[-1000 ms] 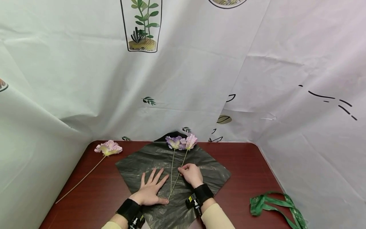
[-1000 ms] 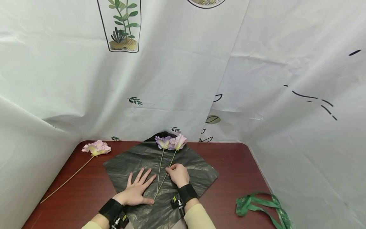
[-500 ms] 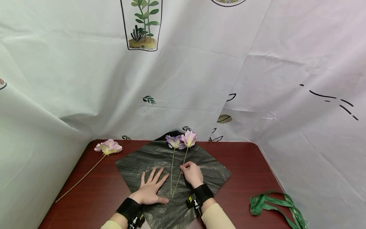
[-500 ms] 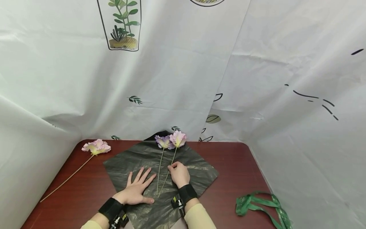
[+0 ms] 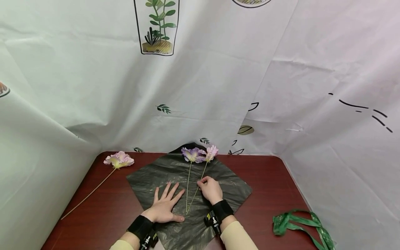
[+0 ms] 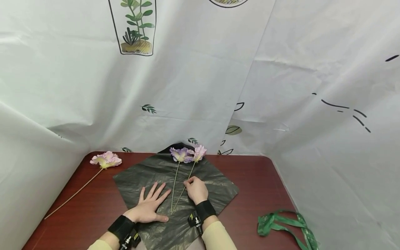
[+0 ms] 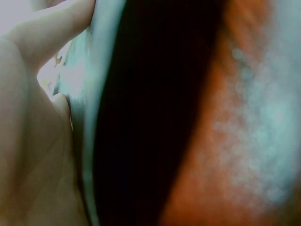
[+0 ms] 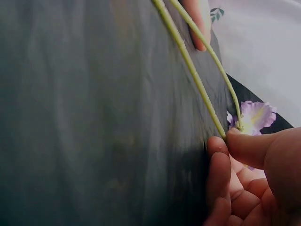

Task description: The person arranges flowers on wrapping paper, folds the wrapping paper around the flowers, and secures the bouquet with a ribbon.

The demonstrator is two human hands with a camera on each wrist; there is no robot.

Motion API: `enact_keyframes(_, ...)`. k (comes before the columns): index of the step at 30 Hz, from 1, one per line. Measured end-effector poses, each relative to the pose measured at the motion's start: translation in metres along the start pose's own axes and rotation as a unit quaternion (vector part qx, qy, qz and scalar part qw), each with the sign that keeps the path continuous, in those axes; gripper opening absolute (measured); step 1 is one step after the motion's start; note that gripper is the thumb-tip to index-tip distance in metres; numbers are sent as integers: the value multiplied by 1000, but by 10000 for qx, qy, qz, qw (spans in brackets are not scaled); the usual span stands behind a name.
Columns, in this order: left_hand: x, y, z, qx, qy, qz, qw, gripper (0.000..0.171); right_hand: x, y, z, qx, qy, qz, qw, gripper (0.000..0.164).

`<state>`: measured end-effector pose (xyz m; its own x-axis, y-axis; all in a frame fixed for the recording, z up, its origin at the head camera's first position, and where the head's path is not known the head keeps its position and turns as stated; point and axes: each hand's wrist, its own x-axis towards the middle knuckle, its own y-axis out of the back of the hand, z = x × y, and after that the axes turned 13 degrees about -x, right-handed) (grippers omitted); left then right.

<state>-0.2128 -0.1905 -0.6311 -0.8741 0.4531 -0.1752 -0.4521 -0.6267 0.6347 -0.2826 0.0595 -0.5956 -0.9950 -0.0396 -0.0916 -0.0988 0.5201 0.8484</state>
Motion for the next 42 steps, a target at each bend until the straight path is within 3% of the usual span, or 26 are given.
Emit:
enact_keyframes(6, 0, 1, 2, -9, -10, 1, 10000, 116, -7, 7, -3, 16, 145, 28, 9999, 21)
enact_keyframes(9, 0, 1, 2, 0, -8, 17, 10000, 116, 1, -2, 6, -30, 259, 54, 9996, 25)
enact_keyframes(15, 0, 1, 0, 23, -2, 36, 10000, 116, -2, 1, 4, 111, 283, 29, 9995, 27)
enact_keyframes(22, 1, -1, -1, 57, 12, 26, 10000, 116, -10, 8, -2, 688, 220, 167, 9972, 15)
enact_keyframes(28, 1, 1, -1, 47, 22, 55, 10000, 116, -13, 8, -10, 1093, 731, 392, 9905, 14)
enact_keyframes(32, 2, 1, 0, 100, 47, 55, 9999, 116, -8, 5, -17, 887, 654, 112, 9938, 16)
enact_keyframes(38, 2, -2, -1, 72, 8, 35, 10000, 116, 18, -23, 1, 80, 266, 43, 9996, 20)
enact_keyframes(42, 1, -1, 0, 163, 47, 44, 9998, 116, 25, -28, 4, -147, 285, 18, 9995, 25)
